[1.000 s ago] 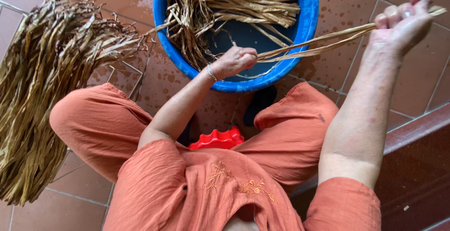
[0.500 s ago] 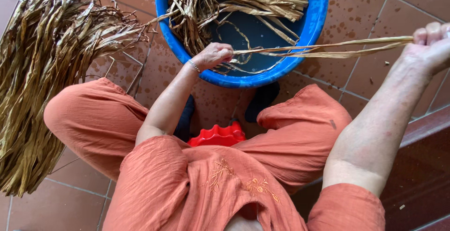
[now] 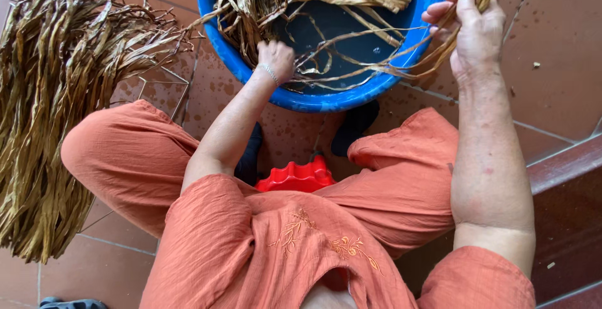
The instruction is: The person sits on a small red stool and repeatedly pulls dried plant strips from a blue basin of water, separates them by hand, and places them onto a metal drying rack. The person handles the strips one at a time or in small bundles, transferring them from the basin to the rack.
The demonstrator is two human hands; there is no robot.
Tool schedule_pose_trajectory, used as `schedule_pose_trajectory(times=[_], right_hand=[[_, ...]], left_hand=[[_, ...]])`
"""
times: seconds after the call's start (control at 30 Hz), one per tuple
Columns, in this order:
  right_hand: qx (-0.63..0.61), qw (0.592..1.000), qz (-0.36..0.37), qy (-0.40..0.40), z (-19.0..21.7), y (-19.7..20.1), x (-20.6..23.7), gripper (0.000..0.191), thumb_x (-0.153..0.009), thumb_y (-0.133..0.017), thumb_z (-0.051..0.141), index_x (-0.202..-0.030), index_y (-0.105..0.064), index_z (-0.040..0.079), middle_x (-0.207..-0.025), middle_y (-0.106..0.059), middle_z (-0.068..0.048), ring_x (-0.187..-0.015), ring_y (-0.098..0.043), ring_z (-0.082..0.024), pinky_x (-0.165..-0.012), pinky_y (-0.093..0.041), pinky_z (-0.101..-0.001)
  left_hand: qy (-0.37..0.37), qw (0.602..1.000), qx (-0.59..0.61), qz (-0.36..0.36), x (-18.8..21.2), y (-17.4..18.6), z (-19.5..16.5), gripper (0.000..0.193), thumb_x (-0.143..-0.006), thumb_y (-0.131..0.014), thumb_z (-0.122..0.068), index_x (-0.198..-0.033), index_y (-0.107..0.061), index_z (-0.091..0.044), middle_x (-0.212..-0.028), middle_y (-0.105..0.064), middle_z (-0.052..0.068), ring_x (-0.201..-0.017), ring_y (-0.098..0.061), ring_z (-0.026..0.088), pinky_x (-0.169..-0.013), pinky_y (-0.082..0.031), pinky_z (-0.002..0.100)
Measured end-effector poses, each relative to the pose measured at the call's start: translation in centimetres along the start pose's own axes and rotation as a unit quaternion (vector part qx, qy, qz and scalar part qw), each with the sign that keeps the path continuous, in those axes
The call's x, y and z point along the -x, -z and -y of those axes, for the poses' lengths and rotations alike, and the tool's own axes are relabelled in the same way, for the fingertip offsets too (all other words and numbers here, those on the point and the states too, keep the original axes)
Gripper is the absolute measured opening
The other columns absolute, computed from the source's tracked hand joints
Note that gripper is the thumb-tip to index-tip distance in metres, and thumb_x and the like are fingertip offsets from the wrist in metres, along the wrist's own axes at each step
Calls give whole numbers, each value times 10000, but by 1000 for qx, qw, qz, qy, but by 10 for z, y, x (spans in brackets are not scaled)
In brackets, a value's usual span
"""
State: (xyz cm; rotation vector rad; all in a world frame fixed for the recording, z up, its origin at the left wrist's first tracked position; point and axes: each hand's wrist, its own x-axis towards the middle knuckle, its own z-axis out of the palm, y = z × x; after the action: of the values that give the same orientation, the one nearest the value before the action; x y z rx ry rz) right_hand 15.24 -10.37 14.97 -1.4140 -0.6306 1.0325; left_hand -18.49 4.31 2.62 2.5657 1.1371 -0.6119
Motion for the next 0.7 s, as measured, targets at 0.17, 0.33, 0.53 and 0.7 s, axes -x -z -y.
schedule_pose_trajectory(times=[0.17,0.33,0.53,0.7], right_hand=[[-116,991,-37,51,10,36,1,352,-1278,-481,233,-998,-532,25,-803,-533,-68,-706,-600,-212,-715,-605,-450],[-103,989,-62,92,-4,57,-2,374,-1252,-469,239,-940,-477,32,-805,-493,-76,-673,-530,-202,-714,-581,-449],[-82,987,-68,122,1,36,3,340,-1258,-568,170,-956,-465,52,-770,-456,-57,-579,-405,-146,-554,-364,-316],[-14,981,-96,167,32,6,15,220,-1210,-693,110,-1059,-533,107,-720,-455,-1,-501,-370,-83,-463,-309,-261]], left_hand=[[-110,965,228,-69,-45,5,-20,187,-1007,-611,-233,-1029,-765,-129,-1123,-718,132,-1107,-667,326,-983,-512,473],[-147,988,24,-47,-39,-40,-54,163,-885,-660,-190,-942,-799,-126,-1110,-691,126,-1121,-629,324,-930,-519,493],[-77,988,131,-34,-32,-23,-37,194,-919,-664,-329,-975,-816,-222,-1136,-643,144,-1125,-556,344,-878,-483,552],[-99,896,418,-115,-27,47,-6,315,-1034,-623,-412,-966,-785,-150,-862,-723,106,-763,-684,221,-661,-587,372]])
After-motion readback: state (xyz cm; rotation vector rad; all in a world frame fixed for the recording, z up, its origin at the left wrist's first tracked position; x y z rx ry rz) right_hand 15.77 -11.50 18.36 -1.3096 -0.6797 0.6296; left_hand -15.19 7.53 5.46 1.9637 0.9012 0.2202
